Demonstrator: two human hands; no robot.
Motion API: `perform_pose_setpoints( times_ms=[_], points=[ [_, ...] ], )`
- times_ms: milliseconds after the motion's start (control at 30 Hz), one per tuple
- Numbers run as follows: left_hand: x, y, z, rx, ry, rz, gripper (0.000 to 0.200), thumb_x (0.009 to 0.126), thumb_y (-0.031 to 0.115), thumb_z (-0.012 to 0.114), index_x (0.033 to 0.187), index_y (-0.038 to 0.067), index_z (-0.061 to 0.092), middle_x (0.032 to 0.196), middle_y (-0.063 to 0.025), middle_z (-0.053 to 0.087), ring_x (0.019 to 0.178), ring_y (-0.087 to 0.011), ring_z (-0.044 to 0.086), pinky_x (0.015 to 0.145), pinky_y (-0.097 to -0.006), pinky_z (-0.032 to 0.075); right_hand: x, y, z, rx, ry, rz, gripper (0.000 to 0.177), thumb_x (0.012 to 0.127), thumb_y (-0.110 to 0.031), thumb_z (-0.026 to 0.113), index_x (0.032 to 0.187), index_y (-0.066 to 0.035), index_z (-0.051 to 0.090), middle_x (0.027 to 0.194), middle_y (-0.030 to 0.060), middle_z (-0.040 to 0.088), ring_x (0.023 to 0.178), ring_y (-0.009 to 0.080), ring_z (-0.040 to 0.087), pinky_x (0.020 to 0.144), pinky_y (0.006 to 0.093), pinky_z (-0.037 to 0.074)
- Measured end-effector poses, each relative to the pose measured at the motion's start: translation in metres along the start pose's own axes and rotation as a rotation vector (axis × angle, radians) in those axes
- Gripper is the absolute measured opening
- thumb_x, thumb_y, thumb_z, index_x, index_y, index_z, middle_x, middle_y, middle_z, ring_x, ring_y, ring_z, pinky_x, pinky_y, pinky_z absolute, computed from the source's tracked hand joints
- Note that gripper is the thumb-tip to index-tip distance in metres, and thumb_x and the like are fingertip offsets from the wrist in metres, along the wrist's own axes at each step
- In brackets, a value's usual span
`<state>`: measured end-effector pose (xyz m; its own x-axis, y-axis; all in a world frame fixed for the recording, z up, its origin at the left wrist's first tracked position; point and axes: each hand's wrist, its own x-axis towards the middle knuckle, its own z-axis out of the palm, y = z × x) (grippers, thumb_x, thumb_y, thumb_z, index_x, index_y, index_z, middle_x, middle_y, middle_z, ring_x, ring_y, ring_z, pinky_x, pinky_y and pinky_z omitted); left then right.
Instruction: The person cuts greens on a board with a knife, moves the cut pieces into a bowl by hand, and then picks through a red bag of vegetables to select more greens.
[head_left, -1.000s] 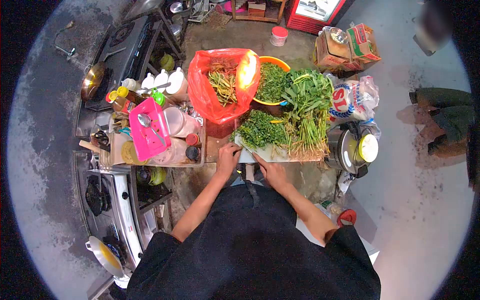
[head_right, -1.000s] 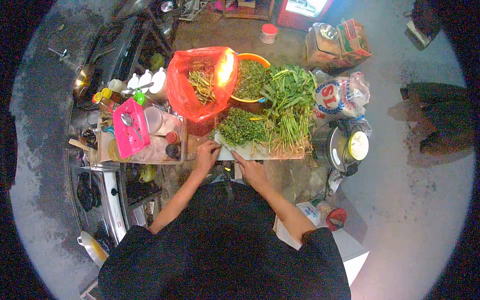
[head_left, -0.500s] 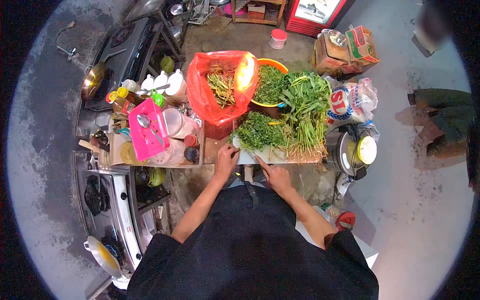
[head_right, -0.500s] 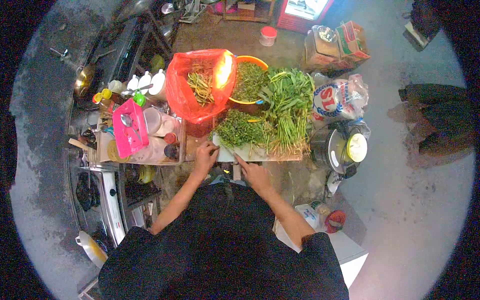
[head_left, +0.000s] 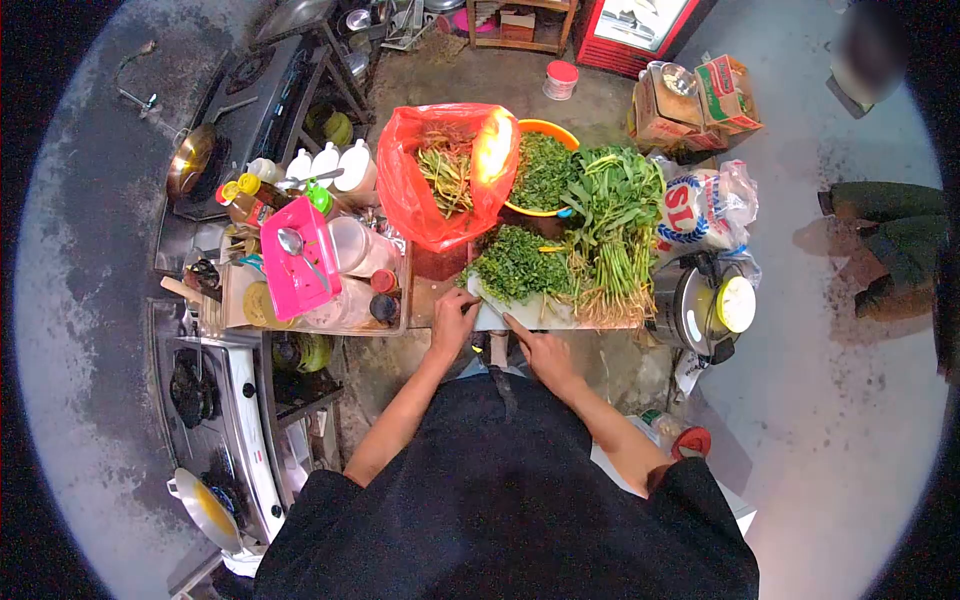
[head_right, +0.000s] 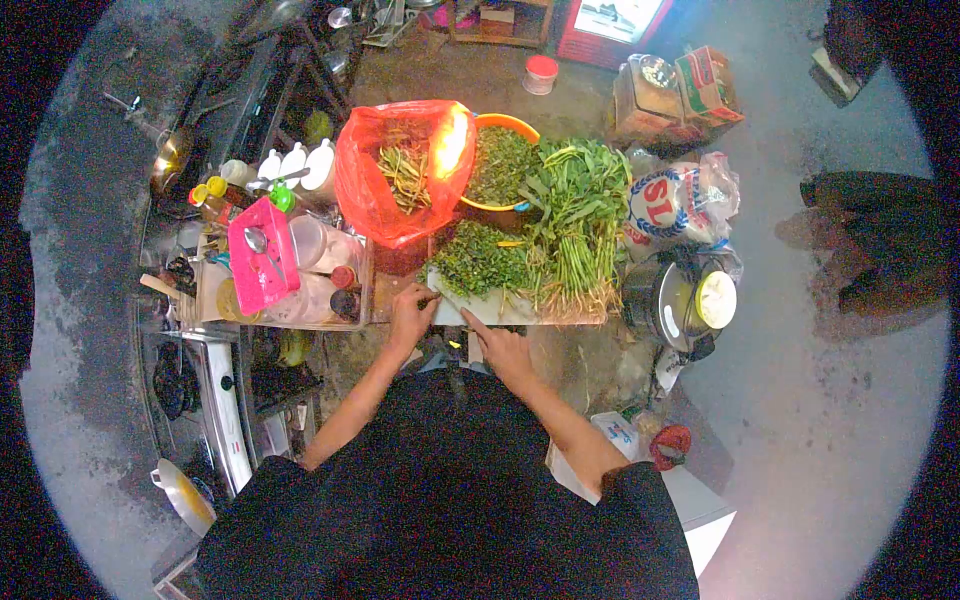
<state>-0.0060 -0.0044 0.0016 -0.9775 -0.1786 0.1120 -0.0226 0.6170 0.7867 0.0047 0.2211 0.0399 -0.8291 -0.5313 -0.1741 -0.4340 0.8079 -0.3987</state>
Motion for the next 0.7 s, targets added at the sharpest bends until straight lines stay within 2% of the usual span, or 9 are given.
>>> perform_pose_setpoints(
  times_ms=[100,200,367,700],
  points=[
    [-0.001,-0.004,0.003,0.027,0.030,0.039,0.011,0.080,0.005,0.073,0.088,-0.001,0.076,0.091,-0.0169,0.070,0.086,-0.0355,0.068,0.080,-0.0427,0.053,0.012,-0.003,0.006,0.108,-0.021,0.048,0.070,0.095,-0.020,0.060,0.154,-0.044,0.032,0.072,0.0192,0.066,0.067,0.0411,0.066,0.061,0.0547,0.052],
    [-0.001,-0.002,0.003,-0.048,0.011,-0.040,0.011,0.079,0.005,0.074,0.088,-0.001,0.076,0.091,-0.0170,0.070,0.086,-0.0350,0.068,0.081,-0.0417,0.053,0.013,0.001,0.008,0.062,-0.030,0.026,0.071,0.095,-0.020,0.061,0.155,-0.043,0.031,0.072,0.0182,0.066,0.065,0.0394,0.066,0.059,0.0526,0.052],
    [-0.002,0.000,0.000,-0.024,0.038,-0.040,0.013,0.080,0.008,0.074,0.088,-0.002,0.076,0.090,-0.0171,0.070,0.086,-0.0348,0.068,0.081,-0.0407,0.053,0.001,0.016,0.009,-0.108,0.009,-0.037,0.071,0.094,-0.023,0.062,0.155,-0.042,0.031,0.069,0.0144,0.066,0.062,0.0353,0.066,0.057,0.0489,0.053],
    [0.003,-0.001,0.004,-0.002,0.003,-0.049,0.013,0.083,0.010,0.073,0.091,0.000,0.076,0.090,-0.0159,0.070,0.088,-0.0336,0.067,0.081,-0.0419,0.052,0.002,0.012,-0.014,-0.004,0.007,-0.023,0.064,0.095,-0.026,0.061,0.152,-0.041,0.037,0.065,0.0167,0.063,0.058,0.0368,0.064,0.054,0.0503,0.052]
  ],
)
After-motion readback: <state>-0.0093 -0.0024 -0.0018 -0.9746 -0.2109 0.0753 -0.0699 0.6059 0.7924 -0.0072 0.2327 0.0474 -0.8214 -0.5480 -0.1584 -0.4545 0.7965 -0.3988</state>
